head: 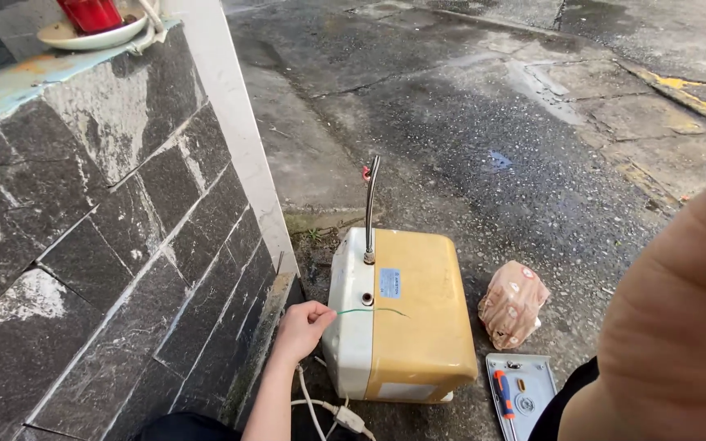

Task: Repairing a small appliance by inspecting and manipulating its internal wiring

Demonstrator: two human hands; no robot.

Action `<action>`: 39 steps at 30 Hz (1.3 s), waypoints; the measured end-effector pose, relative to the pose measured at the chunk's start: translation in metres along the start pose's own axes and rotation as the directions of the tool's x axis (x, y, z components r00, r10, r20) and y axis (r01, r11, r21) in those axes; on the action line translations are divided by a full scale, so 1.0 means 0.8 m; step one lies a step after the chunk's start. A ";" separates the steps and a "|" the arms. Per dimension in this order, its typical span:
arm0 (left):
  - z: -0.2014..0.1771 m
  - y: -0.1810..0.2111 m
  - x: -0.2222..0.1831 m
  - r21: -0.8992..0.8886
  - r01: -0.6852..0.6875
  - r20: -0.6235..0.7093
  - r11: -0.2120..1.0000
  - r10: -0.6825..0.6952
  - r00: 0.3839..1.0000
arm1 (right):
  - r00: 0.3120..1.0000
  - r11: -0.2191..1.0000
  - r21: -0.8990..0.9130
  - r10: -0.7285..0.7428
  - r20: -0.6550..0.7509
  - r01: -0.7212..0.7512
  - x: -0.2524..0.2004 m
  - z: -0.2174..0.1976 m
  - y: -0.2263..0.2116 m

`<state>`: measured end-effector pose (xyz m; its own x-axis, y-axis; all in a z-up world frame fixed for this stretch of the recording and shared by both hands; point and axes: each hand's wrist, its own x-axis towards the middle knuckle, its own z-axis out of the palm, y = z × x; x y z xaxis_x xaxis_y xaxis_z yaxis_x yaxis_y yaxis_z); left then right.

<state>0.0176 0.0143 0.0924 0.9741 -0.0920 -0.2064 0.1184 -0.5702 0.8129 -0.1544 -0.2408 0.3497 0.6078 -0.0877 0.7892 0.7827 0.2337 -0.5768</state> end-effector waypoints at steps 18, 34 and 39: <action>0.012 -0.026 0.020 -0.009 0.017 -0.025 1.000 -0.017 1.000 | 0.992 0.992 -0.049 -0.120 -0.025 0.119 0.022 -0.043 0.011; -0.004 -0.014 0.007 0.015 0.007 0.013 1.000 -0.007 1.000 | 0.990 0.996 -0.089 -0.037 -0.133 0.025 -0.018 -0.008 0.002; 0.001 -0.006 0.010 0.025 0.066 0.031 0.997 -0.067 0.997 | 0.993 0.986 -0.165 -0.054 -0.101 0.037 0.001 -0.016 -0.010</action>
<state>0.0249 0.0157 0.0864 0.9575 -0.0788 -0.2774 0.1778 -0.5957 0.7833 -0.1583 -0.2548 0.3520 0.5752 -0.1971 0.7939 0.8158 0.0673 -0.5743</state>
